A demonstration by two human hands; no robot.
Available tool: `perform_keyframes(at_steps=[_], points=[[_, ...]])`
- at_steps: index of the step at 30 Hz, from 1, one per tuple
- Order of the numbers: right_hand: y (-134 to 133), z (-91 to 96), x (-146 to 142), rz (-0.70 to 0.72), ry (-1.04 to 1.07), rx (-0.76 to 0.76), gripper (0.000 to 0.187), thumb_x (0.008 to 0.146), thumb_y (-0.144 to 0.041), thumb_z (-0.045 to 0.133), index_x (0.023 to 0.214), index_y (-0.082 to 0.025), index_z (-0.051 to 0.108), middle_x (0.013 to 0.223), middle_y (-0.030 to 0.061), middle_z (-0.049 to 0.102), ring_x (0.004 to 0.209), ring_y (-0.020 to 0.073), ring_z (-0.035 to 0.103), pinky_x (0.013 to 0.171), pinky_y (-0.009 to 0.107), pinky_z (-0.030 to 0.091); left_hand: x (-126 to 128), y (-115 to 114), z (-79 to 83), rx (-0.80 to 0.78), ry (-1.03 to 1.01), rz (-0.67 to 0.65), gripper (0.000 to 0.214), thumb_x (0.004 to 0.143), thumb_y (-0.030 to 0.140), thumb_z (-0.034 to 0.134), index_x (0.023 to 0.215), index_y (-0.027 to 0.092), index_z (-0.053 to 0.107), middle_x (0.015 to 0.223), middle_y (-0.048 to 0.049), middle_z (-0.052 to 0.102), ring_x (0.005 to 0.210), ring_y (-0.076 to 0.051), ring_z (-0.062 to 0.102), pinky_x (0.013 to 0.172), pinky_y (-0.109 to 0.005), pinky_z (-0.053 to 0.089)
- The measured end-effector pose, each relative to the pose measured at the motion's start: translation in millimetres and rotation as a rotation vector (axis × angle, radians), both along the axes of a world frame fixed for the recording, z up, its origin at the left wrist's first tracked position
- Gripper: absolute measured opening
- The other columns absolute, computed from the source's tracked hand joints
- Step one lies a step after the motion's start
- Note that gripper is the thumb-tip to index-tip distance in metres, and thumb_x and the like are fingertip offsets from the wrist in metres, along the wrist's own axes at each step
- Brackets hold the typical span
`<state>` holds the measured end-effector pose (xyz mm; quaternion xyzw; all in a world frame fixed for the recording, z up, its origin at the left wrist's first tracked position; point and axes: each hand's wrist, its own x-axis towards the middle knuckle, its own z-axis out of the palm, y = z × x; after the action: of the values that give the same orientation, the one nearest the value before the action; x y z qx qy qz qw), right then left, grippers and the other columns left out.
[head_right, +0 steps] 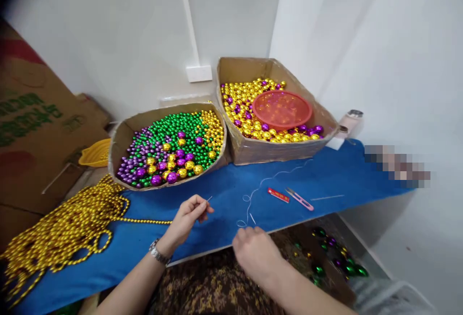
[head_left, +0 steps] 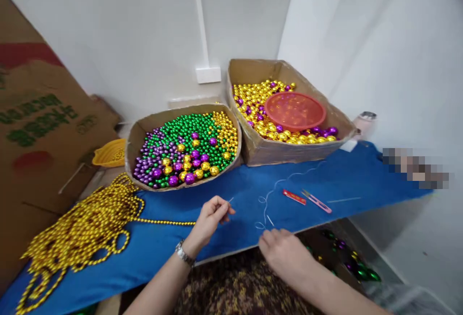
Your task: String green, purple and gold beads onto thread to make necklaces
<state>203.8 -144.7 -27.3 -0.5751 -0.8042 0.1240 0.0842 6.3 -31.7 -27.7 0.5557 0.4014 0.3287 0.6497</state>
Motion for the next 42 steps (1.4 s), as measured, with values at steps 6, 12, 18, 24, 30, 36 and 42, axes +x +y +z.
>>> perform_keyframes(at_steps=[6,12,18,24,30,36,42], points=[[61,44.7,-64,0.471,-0.271,0.482,0.011,0.082,-0.009,0.05,0.081,-0.012,0.061,0.073,0.0085,0.063,0.069,0.0202,0.058,0.06,0.033,0.039,-10,-2,4.9,-0.187,-0.198,0.068,0.028,0.073,0.039,0.069,0.071,0.015,0.053,0.066,-0.0004,0.063,0.058,-0.01,0.055,0.055,-0.019,0.04],[101,40.4,-54,0.402,-0.207,0.489,0.021,0.087,-0.007,0.047,0.105,-0.012,0.056,0.067,0.0046,0.062,0.062,0.0172,0.059,0.058,0.03,0.038,-19,3,-2.4,-0.319,-0.325,0.11,0.031,0.067,0.036,0.073,0.069,0.017,0.049,0.058,0.0036,0.057,0.049,-0.01,0.054,0.057,-0.024,0.046],[121,34.4,-43,0.431,-0.09,0.316,0.005,0.09,-0.02,0.051,0.093,-0.019,0.055,0.071,-0.0018,0.064,0.064,0.0121,0.061,0.055,0.021,0.038,-21,7,-3.8,-0.195,-0.198,0.031,0.031,0.073,0.042,0.067,0.072,0.017,0.049,0.063,-0.0019,0.064,0.04,-0.006,0.041,0.043,-0.02,0.035],[123,26.5,-40,0.431,0.03,0.239,0.024,0.093,-0.016,0.041,0.077,-0.019,0.059,0.07,0.0017,0.058,0.066,0.0126,0.055,0.063,0.024,0.036,-24,9,-1.4,-0.226,-0.18,-0.014,0.034,0.071,0.045,0.068,0.071,0.016,0.05,0.059,-0.0001,0.06,0.042,-0.006,0.04,0.043,-0.02,0.028],[118,17.6,-37,0.272,0.298,0.137,0.022,0.095,-0.024,0.039,0.082,-0.019,0.057,0.077,0.0028,0.059,0.068,0.0127,0.056,0.063,0.024,0.039,-32,11,0.5,0.062,0.0,0.07,0.026,0.077,0.041,0.062,0.078,0.015,0.057,0.07,-0.0014,0.059,0.061,-0.012,0.051,0.057,-0.023,0.039],[106,-0.4,-57,0.126,0.616,0.046,0.037,0.101,-0.03,0.016,0.091,-0.018,0.05,0.068,0.0,0.063,0.052,0.0087,0.057,0.049,0.018,0.043,-45,12,-7.8,0.37,0.274,0.167,0.022,0.083,0.036,0.055,0.078,0.016,0.063,0.073,-0.0025,0.063,0.067,-0.015,0.054,0.062,-0.024,0.04],[109,-12.6,-72,0.13,0.663,0.156,0.035,0.1,-0.031,0.024,0.091,-0.018,0.056,0.091,0.0083,0.068,0.074,0.0137,0.064,0.062,0.023,0.049,-52,15,-13.5,0.371,0.285,0.249,0.022,0.081,0.037,0.057,0.078,0.017,0.066,0.079,-0.0045,0.066,0.077,-0.018,0.056,0.068,-0.026,0.041]])
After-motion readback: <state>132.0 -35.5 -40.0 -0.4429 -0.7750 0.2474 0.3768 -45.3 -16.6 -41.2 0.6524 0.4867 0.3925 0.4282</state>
